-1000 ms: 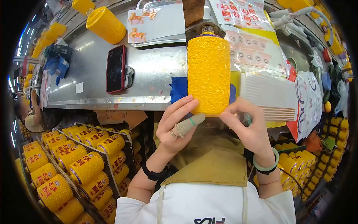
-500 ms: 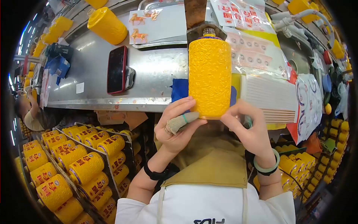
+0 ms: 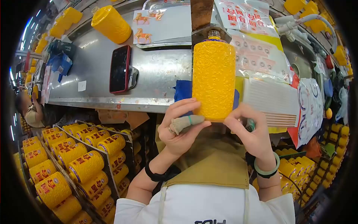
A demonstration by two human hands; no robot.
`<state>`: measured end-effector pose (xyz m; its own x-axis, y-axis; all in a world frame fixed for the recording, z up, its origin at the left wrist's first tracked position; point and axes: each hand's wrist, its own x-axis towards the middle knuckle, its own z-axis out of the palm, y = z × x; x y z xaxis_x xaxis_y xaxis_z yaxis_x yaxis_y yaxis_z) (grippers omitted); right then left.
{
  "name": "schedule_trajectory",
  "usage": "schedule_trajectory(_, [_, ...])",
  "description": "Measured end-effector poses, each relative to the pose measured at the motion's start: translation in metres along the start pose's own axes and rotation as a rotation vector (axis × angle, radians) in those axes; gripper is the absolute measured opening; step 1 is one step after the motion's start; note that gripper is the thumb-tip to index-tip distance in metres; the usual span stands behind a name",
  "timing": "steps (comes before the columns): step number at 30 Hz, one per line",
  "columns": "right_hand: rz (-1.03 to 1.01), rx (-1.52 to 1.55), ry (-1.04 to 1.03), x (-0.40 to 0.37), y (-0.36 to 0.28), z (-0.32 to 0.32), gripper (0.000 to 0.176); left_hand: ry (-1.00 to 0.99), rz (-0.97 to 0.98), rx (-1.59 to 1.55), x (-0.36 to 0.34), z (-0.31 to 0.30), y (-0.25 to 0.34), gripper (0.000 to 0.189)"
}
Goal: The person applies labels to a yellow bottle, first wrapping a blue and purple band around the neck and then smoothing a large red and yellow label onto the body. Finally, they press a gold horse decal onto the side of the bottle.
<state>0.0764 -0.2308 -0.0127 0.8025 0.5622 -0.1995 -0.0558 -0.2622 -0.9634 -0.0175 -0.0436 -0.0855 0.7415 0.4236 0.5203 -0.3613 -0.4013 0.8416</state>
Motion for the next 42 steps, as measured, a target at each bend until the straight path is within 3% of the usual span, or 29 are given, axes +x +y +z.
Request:
schedule_trajectory(5, [-0.035, 0.013, -0.003, 0.0, 0.002, 0.0, 0.014, -0.055, 0.217, 0.158, 0.001, -0.003, -0.001, 0.029])
schedule_trajectory(18, [0.021, -0.058, -0.021, -0.001, 0.002, -0.014, 0.014, -0.228, 0.376, 0.361, 0.013, -0.011, 0.002, 0.02])
schedule_trajectory(22, [-0.009, -0.072, -0.022, -0.001, 0.001, -0.016, 0.014, -0.216, 0.345, 0.239, 0.016, -0.006, -0.002, 0.021])
schedule_trajectory(24, [-0.009, -0.103, -0.027, -0.002, -0.001, -0.018, 0.014, -0.148, 0.221, 0.225, 0.009, -0.006, -0.002, 0.021])
schedule_trajectory(33, [-0.006, -0.125, -0.005, -0.001, 0.002, -0.023, 0.014, -0.211, 0.389, 0.308, 0.016, -0.001, 0.005, 0.023])
schedule_trajectory(36, [-0.034, -0.131, -0.009, -0.001, 0.001, -0.024, 0.014, -0.093, 0.287, 0.233, 0.009, 0.003, -0.005, 0.023])
schedule_trajectory(38, [-0.036, -0.141, -0.003, -0.001, 0.004, -0.025, 0.014, 0.013, 0.051, 0.146, 0.002, 0.005, 0.0, 0.027])
schedule_trajectory(42, [-0.034, -0.156, 0.003, -0.001, 0.003, -0.027, 0.014, -0.043, 0.255, 0.253, 0.001, -0.002, -0.006, 0.027])
